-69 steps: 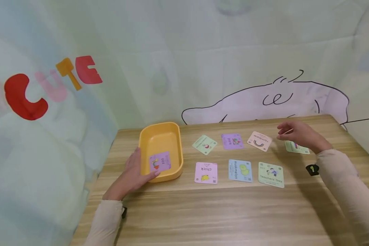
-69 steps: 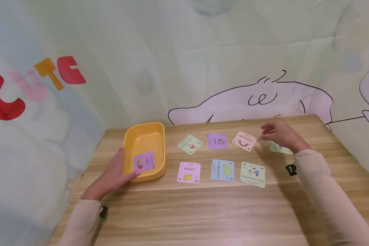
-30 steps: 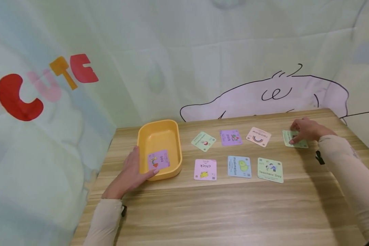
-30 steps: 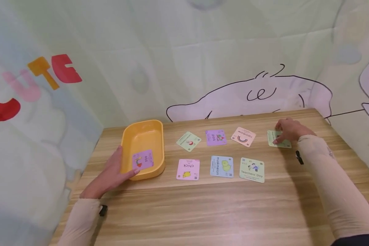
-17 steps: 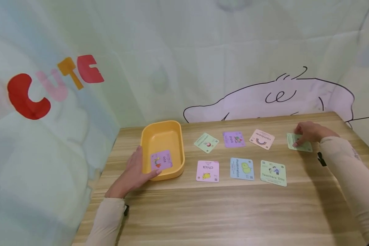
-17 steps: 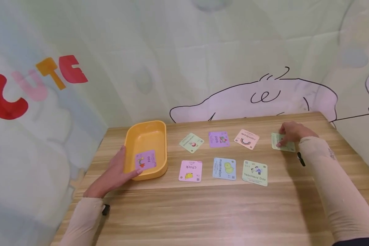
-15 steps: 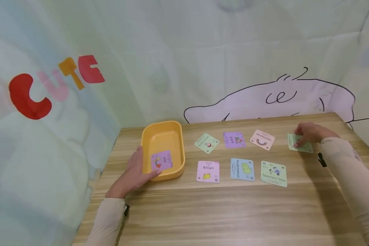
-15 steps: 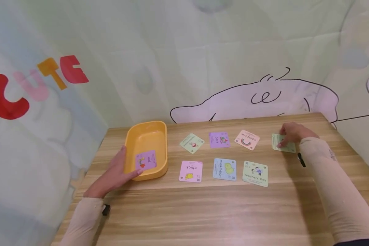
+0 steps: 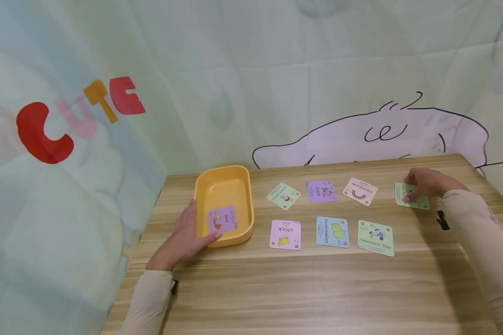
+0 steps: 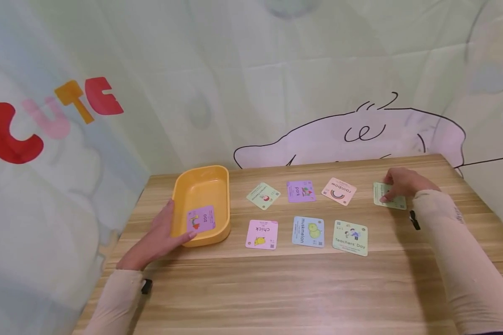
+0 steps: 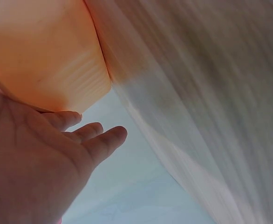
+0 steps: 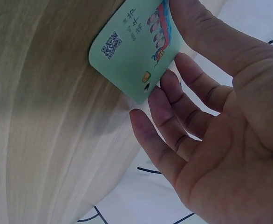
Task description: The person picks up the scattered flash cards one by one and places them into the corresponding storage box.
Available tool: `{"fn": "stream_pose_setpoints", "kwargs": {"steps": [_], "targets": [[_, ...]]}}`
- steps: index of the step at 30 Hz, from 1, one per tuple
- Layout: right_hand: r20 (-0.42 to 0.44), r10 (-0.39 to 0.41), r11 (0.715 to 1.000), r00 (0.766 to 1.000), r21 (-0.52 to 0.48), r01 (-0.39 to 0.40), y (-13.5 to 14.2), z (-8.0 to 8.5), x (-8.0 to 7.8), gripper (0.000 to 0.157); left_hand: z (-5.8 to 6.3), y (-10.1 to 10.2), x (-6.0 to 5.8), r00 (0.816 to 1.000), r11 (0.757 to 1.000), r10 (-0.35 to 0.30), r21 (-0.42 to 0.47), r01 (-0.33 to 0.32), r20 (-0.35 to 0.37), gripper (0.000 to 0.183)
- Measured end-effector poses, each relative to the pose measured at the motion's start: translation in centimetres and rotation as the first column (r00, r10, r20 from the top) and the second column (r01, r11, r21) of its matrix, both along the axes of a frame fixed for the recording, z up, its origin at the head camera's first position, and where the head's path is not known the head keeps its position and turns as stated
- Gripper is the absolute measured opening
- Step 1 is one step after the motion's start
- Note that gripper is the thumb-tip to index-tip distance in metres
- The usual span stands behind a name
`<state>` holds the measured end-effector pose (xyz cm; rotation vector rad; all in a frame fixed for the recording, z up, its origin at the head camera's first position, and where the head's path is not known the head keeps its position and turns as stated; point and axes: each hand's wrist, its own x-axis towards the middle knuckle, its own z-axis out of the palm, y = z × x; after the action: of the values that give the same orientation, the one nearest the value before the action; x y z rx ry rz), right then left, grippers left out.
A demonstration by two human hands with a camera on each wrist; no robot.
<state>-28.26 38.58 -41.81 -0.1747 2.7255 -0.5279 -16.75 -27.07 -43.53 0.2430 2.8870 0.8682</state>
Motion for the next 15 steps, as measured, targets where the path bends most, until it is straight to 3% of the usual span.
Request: {"fn": "stream_pose_setpoints", "kwargs": {"steps": [15], "targets": [[0.024,-0.02,0.999,1.0,-0.047,0.021,0.16,0.24,0.33,0.057,0.22,0.1,0.17,1.0,1.0,-0.001,0.009,0.001,-0.001,0.124]]}}
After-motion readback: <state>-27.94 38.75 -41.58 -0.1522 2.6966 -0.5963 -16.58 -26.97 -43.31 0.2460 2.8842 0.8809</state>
